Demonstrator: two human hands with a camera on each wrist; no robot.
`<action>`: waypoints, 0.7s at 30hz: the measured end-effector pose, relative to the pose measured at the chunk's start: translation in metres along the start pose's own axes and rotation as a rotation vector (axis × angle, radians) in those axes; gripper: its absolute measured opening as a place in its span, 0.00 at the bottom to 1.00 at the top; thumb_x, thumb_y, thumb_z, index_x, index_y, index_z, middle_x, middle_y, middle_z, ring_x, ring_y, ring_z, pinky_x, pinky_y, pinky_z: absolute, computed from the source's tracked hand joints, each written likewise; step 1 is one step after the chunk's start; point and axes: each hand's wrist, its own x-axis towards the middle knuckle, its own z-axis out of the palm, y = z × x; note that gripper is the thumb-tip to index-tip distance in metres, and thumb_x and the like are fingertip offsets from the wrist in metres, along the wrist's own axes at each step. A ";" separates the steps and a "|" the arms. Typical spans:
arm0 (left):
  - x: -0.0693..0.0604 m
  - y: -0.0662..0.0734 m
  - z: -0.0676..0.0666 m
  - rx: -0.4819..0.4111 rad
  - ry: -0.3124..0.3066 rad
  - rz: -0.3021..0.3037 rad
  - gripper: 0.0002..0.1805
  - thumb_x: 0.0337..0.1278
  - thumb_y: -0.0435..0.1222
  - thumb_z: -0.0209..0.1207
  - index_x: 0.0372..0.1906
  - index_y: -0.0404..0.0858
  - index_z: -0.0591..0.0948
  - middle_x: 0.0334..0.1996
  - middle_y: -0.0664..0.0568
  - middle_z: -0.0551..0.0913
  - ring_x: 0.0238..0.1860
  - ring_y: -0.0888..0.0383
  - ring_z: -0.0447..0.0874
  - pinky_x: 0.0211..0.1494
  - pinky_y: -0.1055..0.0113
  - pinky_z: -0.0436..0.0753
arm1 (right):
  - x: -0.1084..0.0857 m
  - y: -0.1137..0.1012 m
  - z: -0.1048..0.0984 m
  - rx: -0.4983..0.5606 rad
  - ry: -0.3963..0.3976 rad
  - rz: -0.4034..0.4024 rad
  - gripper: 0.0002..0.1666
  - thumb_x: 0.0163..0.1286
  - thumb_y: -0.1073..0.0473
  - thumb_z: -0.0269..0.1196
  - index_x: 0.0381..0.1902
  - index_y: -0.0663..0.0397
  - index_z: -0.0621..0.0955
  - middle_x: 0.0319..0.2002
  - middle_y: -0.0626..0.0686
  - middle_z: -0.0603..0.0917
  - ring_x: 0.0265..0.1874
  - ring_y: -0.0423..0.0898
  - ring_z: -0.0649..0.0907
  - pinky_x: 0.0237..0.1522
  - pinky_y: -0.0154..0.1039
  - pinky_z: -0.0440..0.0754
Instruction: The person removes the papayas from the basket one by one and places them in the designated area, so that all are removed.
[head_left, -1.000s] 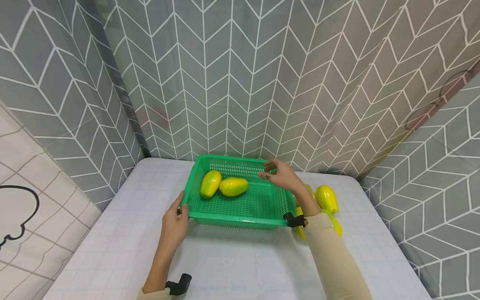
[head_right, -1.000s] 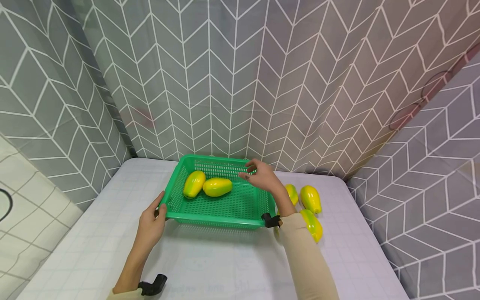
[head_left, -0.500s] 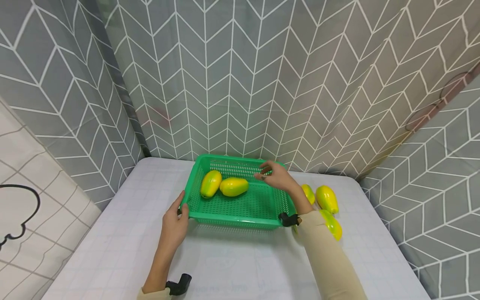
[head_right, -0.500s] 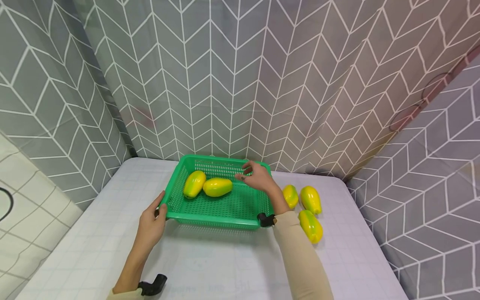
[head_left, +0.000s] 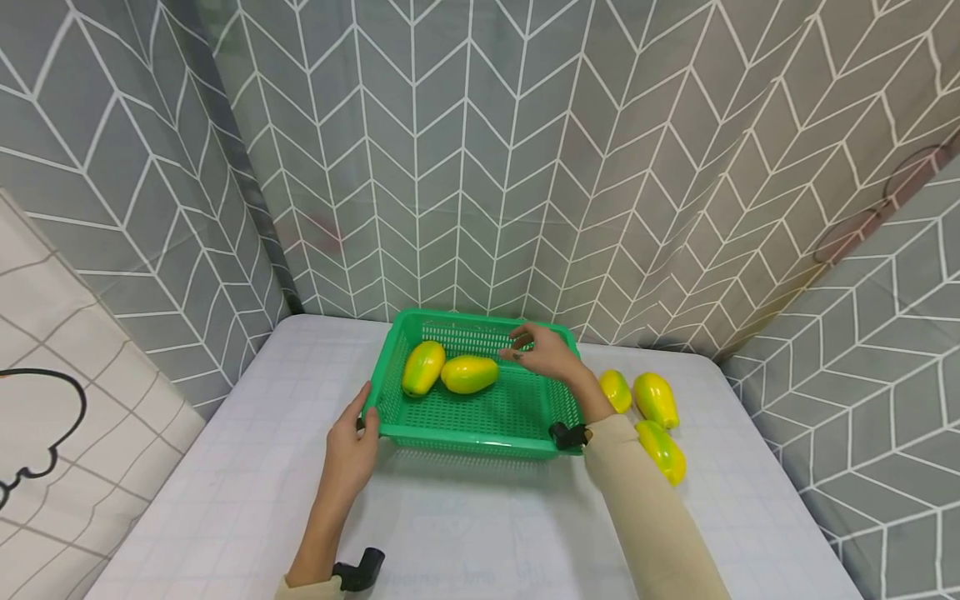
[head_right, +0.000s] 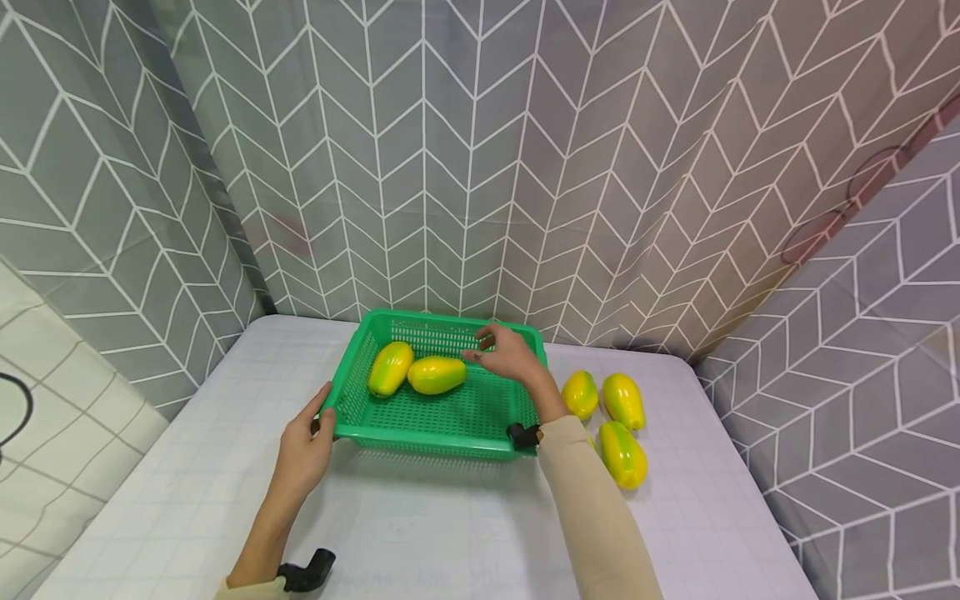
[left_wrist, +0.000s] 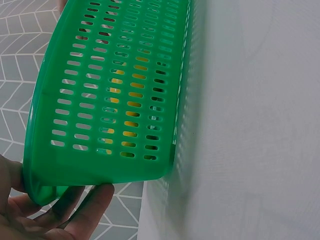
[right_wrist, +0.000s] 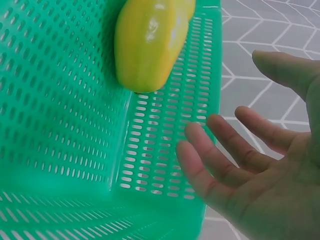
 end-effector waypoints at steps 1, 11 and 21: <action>0.000 0.000 0.000 0.000 0.000 -0.003 0.30 0.85 0.37 0.43 0.84 0.36 0.60 0.83 0.38 0.62 0.76 0.34 0.71 0.69 0.40 0.82 | 0.001 -0.001 0.000 -0.005 -0.003 0.002 0.35 0.76 0.46 0.66 0.70 0.63 0.75 0.61 0.66 0.85 0.61 0.63 0.85 0.60 0.56 0.86; 0.000 0.001 0.000 0.004 0.001 -0.016 0.30 0.85 0.37 0.43 0.84 0.37 0.60 0.83 0.39 0.63 0.77 0.35 0.71 0.70 0.40 0.81 | 0.013 -0.004 0.006 -0.047 -0.026 0.003 0.34 0.76 0.45 0.66 0.69 0.61 0.75 0.63 0.66 0.84 0.62 0.64 0.83 0.64 0.59 0.83; 0.001 0.001 0.000 -0.003 -0.002 -0.015 0.30 0.85 0.37 0.43 0.84 0.37 0.60 0.83 0.39 0.62 0.79 0.36 0.69 0.71 0.41 0.80 | 0.026 -0.007 0.012 -0.074 -0.054 0.022 0.36 0.76 0.44 0.66 0.70 0.63 0.76 0.65 0.67 0.83 0.65 0.64 0.82 0.66 0.61 0.81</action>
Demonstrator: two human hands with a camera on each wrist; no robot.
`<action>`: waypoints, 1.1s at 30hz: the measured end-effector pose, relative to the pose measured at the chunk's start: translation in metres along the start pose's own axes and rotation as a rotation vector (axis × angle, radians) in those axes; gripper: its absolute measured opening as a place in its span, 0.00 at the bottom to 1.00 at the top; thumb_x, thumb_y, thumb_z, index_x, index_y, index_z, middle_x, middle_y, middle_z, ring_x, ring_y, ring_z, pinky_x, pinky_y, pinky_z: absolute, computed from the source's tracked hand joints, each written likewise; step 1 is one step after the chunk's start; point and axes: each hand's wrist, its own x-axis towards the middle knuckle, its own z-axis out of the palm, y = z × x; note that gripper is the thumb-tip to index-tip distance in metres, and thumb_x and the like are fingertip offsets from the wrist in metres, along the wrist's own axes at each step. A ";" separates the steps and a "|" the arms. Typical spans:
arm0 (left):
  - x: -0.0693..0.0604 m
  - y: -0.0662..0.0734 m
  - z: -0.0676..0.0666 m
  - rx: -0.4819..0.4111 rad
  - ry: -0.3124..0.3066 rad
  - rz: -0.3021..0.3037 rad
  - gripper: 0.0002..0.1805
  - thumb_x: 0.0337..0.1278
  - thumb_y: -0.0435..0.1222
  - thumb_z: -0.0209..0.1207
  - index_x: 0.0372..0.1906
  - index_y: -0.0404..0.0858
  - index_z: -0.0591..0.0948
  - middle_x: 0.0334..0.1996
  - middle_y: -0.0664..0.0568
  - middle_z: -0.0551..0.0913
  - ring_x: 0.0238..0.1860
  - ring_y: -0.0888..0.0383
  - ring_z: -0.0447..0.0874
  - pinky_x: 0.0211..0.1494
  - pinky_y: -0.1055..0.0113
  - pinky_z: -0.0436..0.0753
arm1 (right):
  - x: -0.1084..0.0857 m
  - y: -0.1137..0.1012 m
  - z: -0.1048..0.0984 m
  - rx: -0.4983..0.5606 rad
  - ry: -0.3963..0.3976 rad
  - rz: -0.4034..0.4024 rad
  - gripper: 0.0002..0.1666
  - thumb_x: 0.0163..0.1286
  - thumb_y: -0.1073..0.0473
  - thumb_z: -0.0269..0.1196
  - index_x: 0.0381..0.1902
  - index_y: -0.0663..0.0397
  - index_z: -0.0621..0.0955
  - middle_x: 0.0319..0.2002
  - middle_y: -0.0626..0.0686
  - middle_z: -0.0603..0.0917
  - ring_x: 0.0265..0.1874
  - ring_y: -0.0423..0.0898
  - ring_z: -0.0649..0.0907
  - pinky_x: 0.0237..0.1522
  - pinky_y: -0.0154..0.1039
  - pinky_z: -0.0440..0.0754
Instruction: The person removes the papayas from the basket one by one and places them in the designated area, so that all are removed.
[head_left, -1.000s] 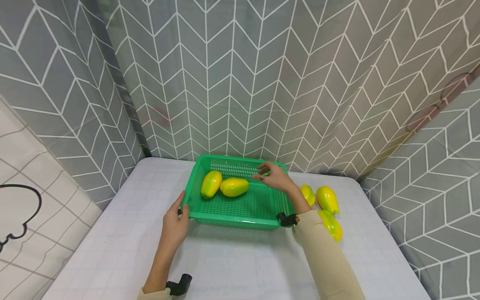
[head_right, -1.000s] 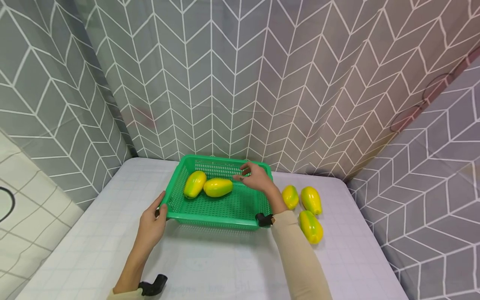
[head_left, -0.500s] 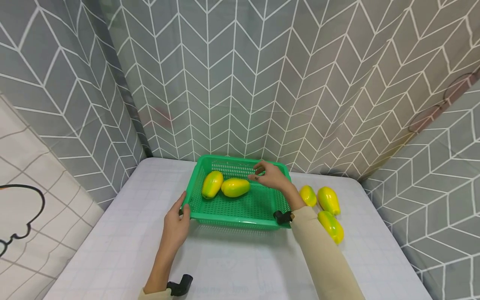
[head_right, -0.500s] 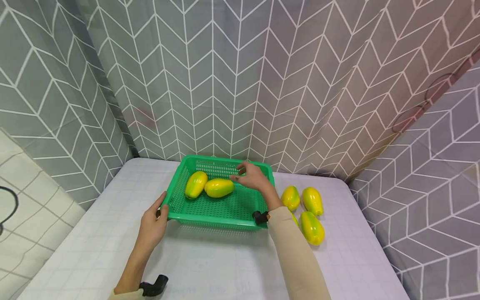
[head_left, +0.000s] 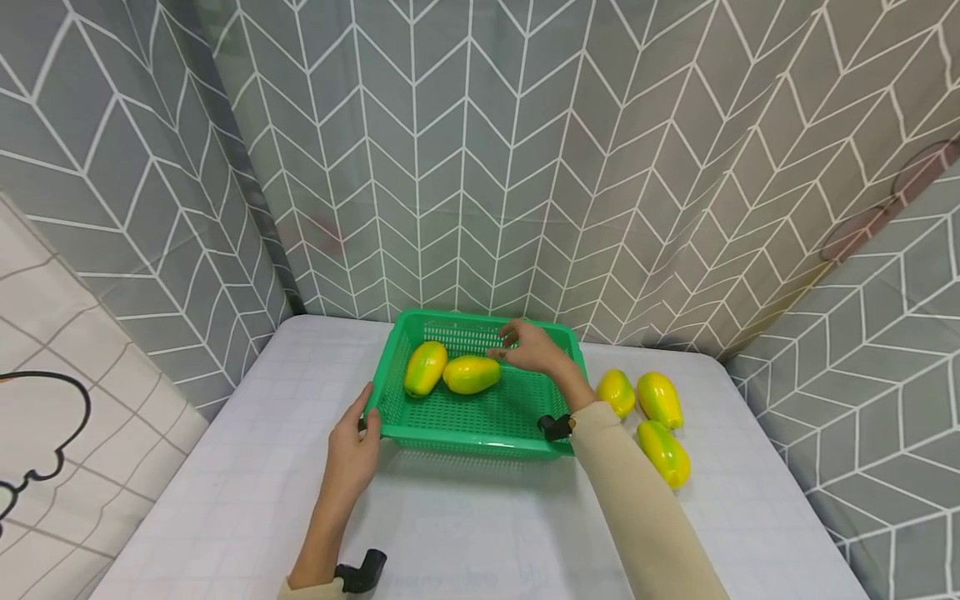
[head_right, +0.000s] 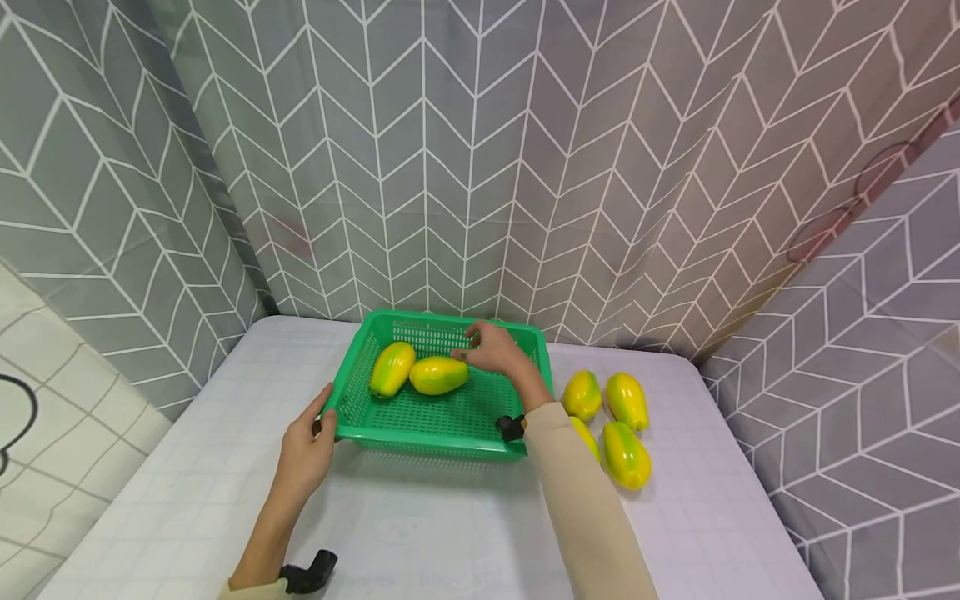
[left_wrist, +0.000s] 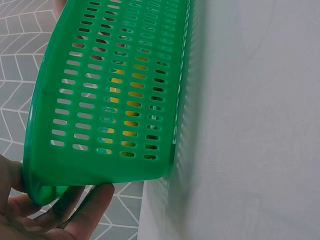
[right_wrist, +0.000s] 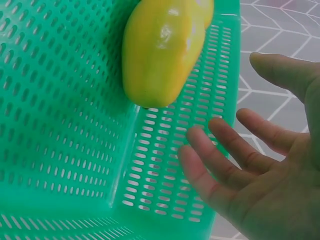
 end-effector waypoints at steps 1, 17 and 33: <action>0.000 0.000 0.000 0.000 0.001 0.001 0.30 0.85 0.37 0.43 0.84 0.37 0.60 0.83 0.39 0.62 0.79 0.36 0.69 0.71 0.41 0.80 | 0.001 0.000 0.001 -0.002 -0.003 0.002 0.36 0.76 0.44 0.66 0.69 0.63 0.76 0.64 0.67 0.84 0.64 0.64 0.82 0.66 0.60 0.81; 0.000 0.000 0.001 -0.007 -0.003 0.007 0.30 0.85 0.36 0.43 0.84 0.36 0.60 0.83 0.39 0.63 0.79 0.37 0.68 0.72 0.41 0.80 | 0.013 0.003 0.014 -0.040 -0.049 0.039 0.34 0.73 0.46 0.68 0.67 0.62 0.78 0.65 0.67 0.83 0.65 0.64 0.82 0.64 0.58 0.83; 0.000 0.000 0.000 0.016 0.007 0.000 0.29 0.85 0.37 0.43 0.84 0.37 0.61 0.82 0.38 0.64 0.73 0.34 0.75 0.67 0.41 0.83 | 0.024 0.004 0.029 -0.055 -0.092 0.041 0.36 0.74 0.44 0.68 0.70 0.60 0.77 0.68 0.67 0.81 0.68 0.64 0.81 0.69 0.59 0.81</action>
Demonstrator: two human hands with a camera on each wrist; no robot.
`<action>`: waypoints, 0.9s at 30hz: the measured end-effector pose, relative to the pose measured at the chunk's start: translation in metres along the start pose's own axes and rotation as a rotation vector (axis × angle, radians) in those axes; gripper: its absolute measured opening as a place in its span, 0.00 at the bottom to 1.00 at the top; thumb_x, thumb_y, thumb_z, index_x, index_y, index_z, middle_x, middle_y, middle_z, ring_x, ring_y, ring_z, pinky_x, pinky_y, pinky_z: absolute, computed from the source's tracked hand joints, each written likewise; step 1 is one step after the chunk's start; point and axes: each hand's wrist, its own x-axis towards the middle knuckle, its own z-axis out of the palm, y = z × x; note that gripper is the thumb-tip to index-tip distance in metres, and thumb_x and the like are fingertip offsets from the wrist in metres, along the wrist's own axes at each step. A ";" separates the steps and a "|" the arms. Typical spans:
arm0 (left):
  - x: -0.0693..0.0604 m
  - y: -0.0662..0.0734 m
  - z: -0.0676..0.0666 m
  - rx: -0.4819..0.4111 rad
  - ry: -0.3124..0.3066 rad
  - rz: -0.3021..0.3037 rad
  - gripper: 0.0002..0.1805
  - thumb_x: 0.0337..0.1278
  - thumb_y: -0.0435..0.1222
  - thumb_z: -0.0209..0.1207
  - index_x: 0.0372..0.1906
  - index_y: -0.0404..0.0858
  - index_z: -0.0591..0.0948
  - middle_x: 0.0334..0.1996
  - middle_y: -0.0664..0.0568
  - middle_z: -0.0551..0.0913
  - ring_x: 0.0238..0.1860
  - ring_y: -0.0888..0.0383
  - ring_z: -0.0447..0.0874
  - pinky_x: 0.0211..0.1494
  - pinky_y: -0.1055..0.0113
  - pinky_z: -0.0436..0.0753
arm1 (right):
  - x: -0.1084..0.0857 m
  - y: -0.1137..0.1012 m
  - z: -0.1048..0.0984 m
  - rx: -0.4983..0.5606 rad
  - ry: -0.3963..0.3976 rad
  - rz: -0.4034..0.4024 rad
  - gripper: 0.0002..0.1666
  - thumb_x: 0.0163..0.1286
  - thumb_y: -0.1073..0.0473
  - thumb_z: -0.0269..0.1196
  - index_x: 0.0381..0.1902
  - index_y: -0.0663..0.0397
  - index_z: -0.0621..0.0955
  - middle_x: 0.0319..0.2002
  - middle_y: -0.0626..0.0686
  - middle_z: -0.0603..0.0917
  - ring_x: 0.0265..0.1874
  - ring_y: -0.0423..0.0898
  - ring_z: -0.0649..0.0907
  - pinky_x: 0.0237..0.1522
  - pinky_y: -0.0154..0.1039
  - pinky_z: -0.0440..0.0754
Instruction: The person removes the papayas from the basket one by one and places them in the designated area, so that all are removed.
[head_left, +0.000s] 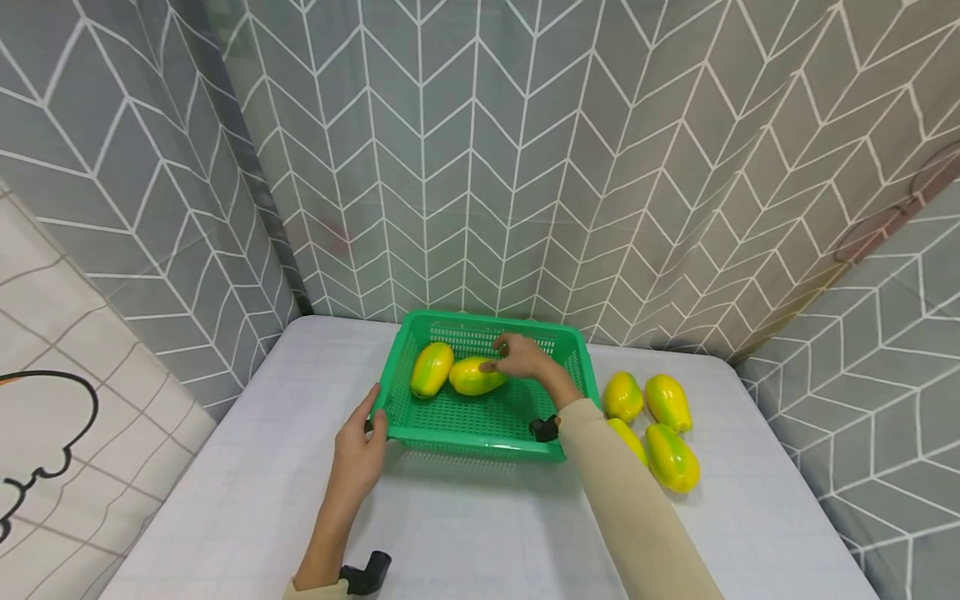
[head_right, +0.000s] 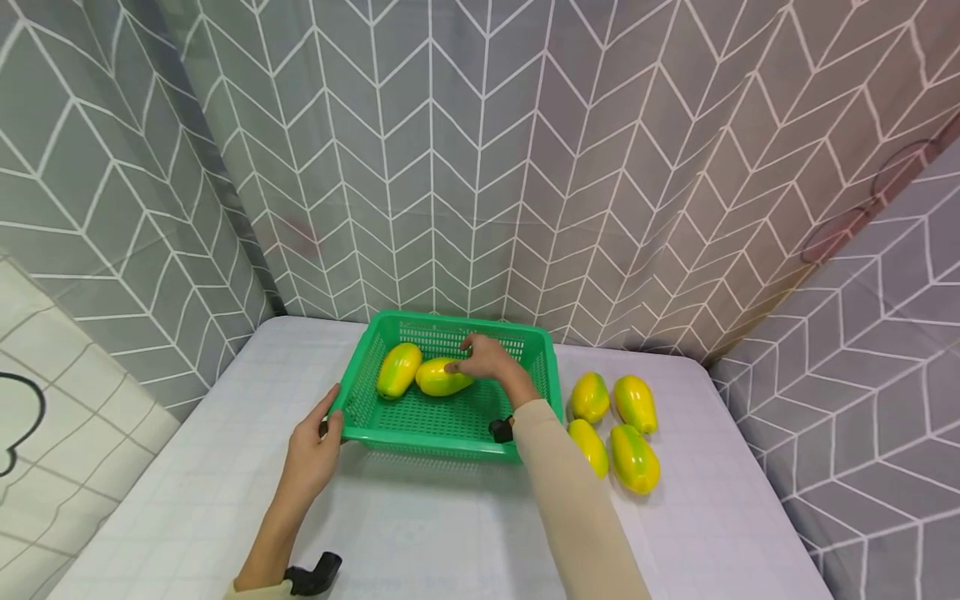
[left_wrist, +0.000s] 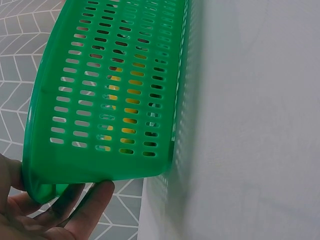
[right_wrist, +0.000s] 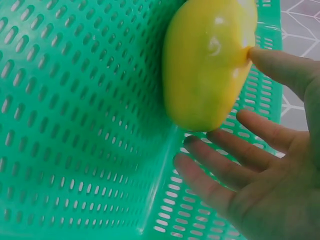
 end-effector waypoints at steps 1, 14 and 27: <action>0.000 0.000 0.000 0.001 -0.001 0.000 0.29 0.85 0.37 0.43 0.84 0.37 0.61 0.82 0.38 0.64 0.73 0.34 0.75 0.67 0.41 0.84 | 0.001 0.000 0.001 0.004 -0.007 0.001 0.37 0.74 0.43 0.68 0.71 0.60 0.76 0.69 0.67 0.81 0.69 0.64 0.80 0.70 0.59 0.80; -0.001 -0.001 0.000 0.003 0.003 0.013 0.29 0.85 0.36 0.44 0.83 0.36 0.61 0.82 0.37 0.65 0.72 0.33 0.76 0.66 0.41 0.84 | 0.005 -0.007 0.008 -0.004 -0.075 -0.060 0.39 0.75 0.44 0.67 0.75 0.59 0.74 0.72 0.66 0.78 0.73 0.63 0.77 0.74 0.58 0.76; -0.001 -0.001 0.000 -0.002 0.005 0.013 0.29 0.85 0.37 0.44 0.83 0.38 0.62 0.82 0.38 0.65 0.72 0.34 0.76 0.65 0.41 0.84 | 0.005 -0.006 0.011 -0.042 -0.113 -0.091 0.43 0.70 0.44 0.71 0.75 0.59 0.74 0.70 0.64 0.80 0.68 0.60 0.80 0.71 0.57 0.78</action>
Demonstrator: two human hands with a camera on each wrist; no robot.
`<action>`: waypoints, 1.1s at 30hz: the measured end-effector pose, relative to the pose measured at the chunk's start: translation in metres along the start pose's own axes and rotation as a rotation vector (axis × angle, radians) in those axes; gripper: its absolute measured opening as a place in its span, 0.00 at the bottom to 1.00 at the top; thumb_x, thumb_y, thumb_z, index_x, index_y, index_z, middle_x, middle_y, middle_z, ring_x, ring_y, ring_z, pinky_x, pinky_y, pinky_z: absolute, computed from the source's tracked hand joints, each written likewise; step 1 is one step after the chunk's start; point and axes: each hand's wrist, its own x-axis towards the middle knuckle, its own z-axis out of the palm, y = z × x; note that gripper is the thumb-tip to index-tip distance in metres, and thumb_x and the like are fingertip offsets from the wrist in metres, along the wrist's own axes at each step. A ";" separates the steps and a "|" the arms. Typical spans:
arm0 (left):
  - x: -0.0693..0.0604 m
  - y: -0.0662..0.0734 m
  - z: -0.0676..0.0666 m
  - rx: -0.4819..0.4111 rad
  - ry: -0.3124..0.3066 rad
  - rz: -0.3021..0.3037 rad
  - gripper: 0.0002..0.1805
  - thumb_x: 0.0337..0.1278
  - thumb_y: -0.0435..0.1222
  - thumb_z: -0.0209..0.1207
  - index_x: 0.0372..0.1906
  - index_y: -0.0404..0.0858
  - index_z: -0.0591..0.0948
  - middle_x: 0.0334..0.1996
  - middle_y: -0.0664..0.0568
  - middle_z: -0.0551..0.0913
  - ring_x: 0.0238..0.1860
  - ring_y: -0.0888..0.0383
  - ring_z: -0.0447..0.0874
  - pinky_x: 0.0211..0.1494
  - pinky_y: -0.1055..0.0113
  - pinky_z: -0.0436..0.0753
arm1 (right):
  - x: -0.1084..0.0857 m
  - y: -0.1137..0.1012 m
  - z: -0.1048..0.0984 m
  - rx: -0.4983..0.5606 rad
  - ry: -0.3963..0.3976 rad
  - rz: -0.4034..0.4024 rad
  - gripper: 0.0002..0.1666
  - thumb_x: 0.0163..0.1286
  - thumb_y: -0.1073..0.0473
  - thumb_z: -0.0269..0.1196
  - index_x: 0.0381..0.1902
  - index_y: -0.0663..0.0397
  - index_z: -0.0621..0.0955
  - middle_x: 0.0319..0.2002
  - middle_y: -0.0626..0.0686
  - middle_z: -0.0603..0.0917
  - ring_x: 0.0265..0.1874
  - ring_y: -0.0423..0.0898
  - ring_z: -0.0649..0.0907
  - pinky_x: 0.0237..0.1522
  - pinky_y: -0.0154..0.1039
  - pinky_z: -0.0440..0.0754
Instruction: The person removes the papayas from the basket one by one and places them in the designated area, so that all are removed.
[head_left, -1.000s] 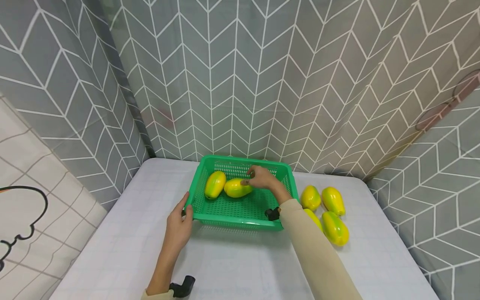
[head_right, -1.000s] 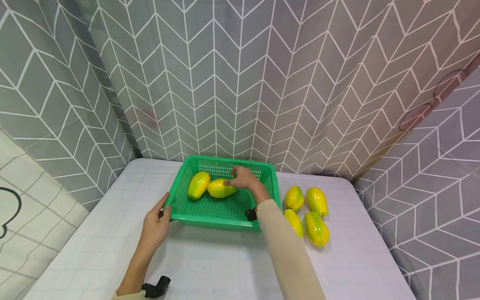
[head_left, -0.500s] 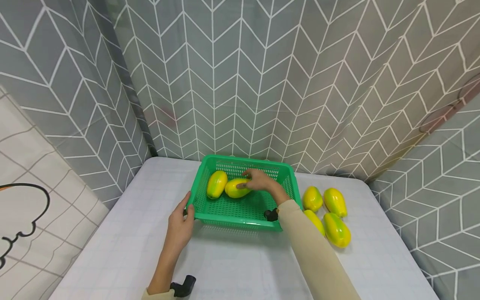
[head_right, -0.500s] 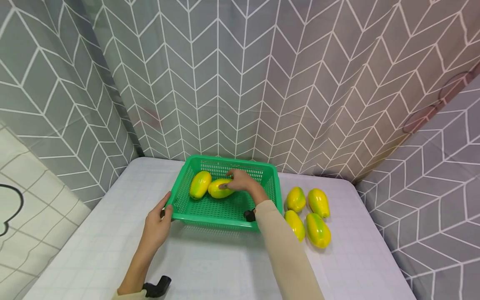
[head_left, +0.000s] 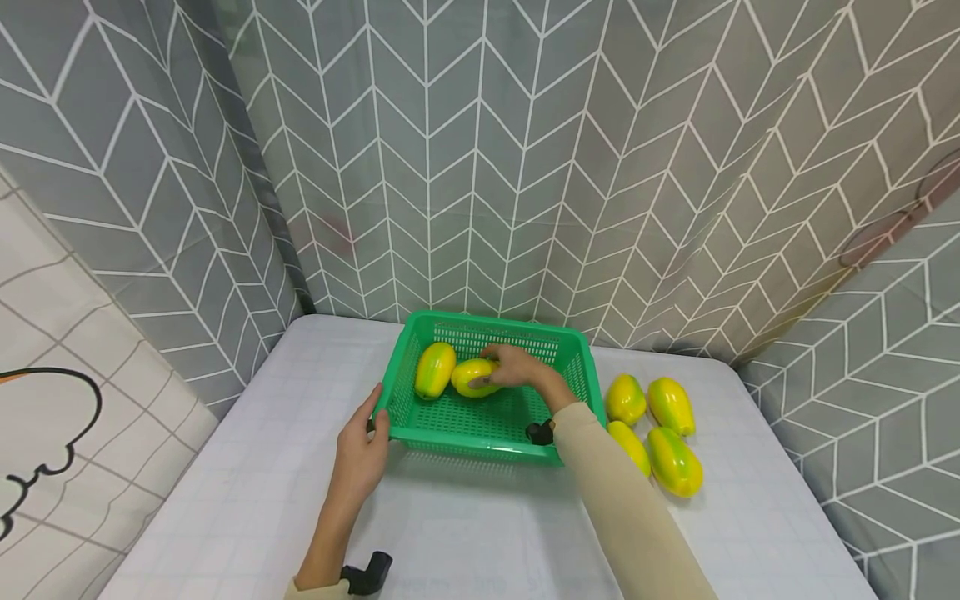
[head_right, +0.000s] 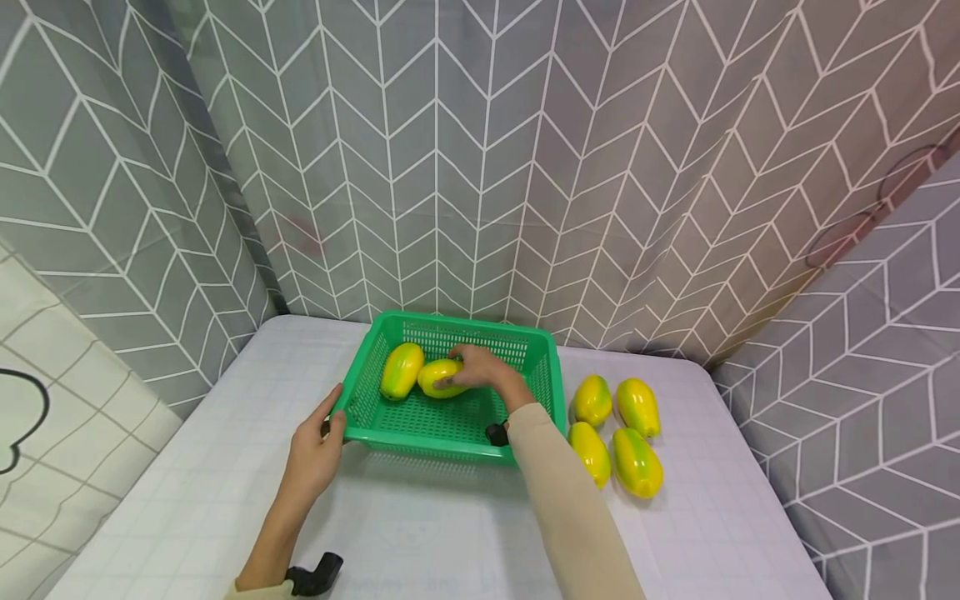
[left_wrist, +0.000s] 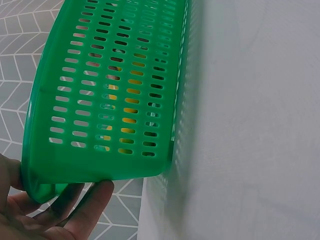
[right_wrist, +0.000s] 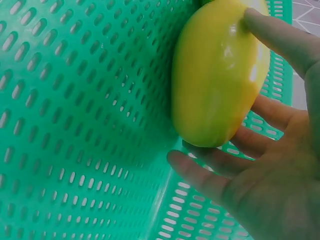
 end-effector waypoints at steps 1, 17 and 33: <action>0.000 0.000 0.000 0.002 0.001 0.002 0.29 0.85 0.37 0.44 0.83 0.38 0.62 0.81 0.37 0.65 0.72 0.34 0.77 0.65 0.41 0.85 | 0.000 0.001 0.001 -0.003 -0.005 0.000 0.43 0.70 0.44 0.71 0.75 0.59 0.74 0.70 0.64 0.80 0.67 0.59 0.80 0.71 0.56 0.78; -0.001 0.002 -0.001 -0.003 0.000 0.008 0.29 0.85 0.37 0.44 0.83 0.38 0.62 0.81 0.37 0.65 0.71 0.34 0.77 0.65 0.41 0.84 | -0.004 0.005 0.002 0.011 -0.002 0.008 0.42 0.64 0.43 0.77 0.68 0.59 0.78 0.67 0.62 0.82 0.66 0.58 0.81 0.70 0.56 0.79; 0.000 0.000 0.000 -0.007 0.004 0.002 0.29 0.85 0.37 0.44 0.83 0.38 0.62 0.81 0.37 0.65 0.72 0.33 0.77 0.65 0.41 0.85 | -0.011 0.009 -0.002 -0.002 0.026 0.027 0.41 0.62 0.40 0.76 0.64 0.59 0.80 0.62 0.61 0.84 0.60 0.56 0.83 0.65 0.54 0.83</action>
